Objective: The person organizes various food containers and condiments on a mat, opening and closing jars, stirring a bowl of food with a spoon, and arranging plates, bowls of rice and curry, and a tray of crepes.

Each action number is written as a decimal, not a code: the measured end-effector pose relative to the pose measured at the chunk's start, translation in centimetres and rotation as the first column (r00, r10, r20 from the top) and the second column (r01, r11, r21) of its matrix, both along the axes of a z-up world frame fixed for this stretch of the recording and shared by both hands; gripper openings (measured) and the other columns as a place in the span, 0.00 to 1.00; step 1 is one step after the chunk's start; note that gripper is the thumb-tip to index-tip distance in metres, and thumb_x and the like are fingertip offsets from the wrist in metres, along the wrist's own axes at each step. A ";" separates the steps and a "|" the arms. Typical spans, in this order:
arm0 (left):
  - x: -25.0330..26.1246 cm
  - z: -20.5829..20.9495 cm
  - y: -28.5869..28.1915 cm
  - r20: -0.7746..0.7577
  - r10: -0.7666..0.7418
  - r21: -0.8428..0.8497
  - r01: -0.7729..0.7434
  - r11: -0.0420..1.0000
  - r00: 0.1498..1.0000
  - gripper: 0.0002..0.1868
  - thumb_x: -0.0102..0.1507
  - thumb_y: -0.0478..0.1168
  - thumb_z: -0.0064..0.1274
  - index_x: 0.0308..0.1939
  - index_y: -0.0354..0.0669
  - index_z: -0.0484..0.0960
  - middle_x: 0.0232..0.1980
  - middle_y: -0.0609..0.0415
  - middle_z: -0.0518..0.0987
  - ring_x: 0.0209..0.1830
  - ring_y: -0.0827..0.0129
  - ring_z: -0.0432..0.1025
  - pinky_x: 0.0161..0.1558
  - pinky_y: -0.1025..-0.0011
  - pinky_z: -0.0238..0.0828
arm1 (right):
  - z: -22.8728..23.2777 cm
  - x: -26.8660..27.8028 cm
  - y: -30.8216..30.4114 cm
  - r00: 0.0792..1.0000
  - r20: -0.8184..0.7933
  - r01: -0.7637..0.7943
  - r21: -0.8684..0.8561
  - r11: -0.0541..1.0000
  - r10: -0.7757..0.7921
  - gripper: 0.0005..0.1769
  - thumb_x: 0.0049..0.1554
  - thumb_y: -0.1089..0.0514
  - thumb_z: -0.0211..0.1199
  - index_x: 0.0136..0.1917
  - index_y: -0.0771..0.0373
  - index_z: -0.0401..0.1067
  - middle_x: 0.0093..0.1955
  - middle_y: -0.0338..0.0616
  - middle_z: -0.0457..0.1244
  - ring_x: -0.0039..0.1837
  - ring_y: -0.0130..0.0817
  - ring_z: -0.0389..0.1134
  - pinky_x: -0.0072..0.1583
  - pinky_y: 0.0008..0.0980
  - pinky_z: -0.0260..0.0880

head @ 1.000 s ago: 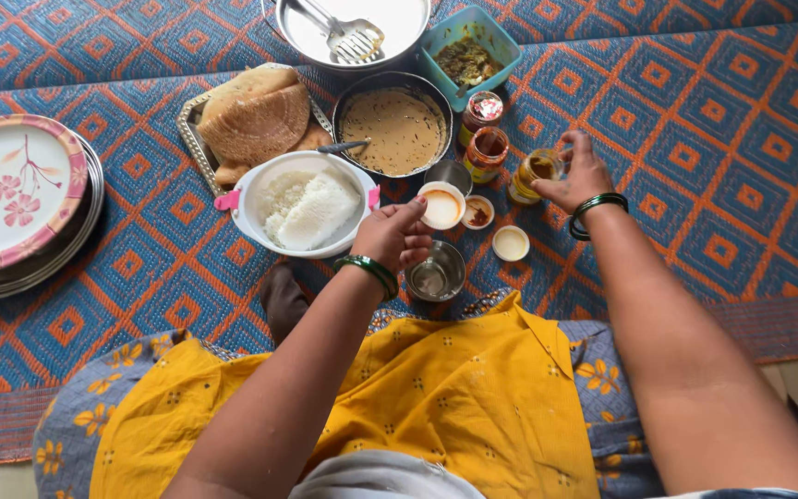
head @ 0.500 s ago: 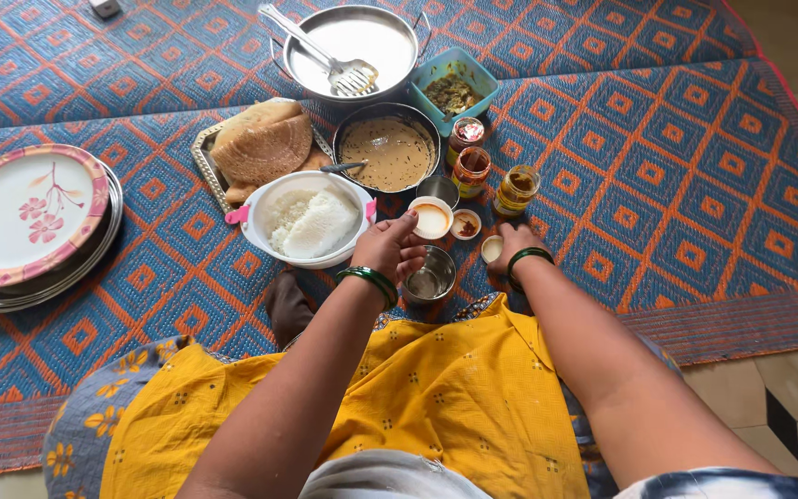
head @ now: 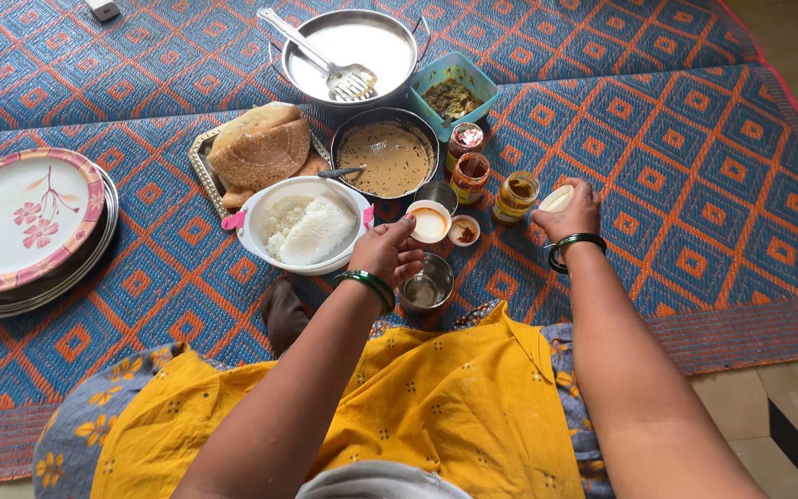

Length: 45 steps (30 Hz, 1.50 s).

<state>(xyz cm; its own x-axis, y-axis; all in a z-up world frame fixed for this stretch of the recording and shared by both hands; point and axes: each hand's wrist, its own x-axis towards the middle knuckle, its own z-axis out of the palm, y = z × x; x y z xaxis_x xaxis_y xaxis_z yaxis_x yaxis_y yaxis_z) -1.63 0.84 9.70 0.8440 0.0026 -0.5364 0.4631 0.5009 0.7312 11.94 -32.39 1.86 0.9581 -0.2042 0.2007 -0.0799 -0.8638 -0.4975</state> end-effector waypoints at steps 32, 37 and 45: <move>3.1 -3.3 1.1 -0.039 0.027 0.010 -0.027 1.000 0.999 0.16 0.63 0.51 0.59 0.41 0.44 0.76 0.31 0.56 0.78 0.24 0.75 0.74 0.24 0.76 0.75 | 1.4 6.4 -0.5 0.965 0.257 -0.104 0.202 0.974 0.050 0.08 0.59 0.57 0.62 0.50 0.55 0.80 0.50 0.42 0.72 0.50 0.33 0.73 0.55 0.37 0.75; 4.7 -4.0 1.1 -0.027 0.040 -0.010 -0.040 0.999 0.999 0.16 0.64 0.51 0.58 0.43 0.44 0.76 0.31 0.56 0.77 0.24 0.75 0.73 0.24 0.76 0.75 | -6.4 9.3 -6.4 0.896 -0.041 0.432 0.305 0.849 -0.442 0.21 0.69 0.44 0.63 0.44 0.64 0.78 0.43 0.52 0.71 0.46 0.39 0.73 0.51 0.42 0.71; 8.1 -3.9 0.3 0.000 0.060 -0.047 -0.060 0.997 0.998 0.15 0.64 0.49 0.58 0.42 0.41 0.75 0.32 0.54 0.79 0.24 0.75 0.74 0.24 0.77 0.74 | -12.6 10.4 -5.9 0.898 -0.123 0.416 0.545 0.728 -0.422 0.06 0.61 0.57 0.62 0.51 0.55 0.77 0.45 0.40 0.71 0.44 0.32 0.72 0.45 0.34 0.73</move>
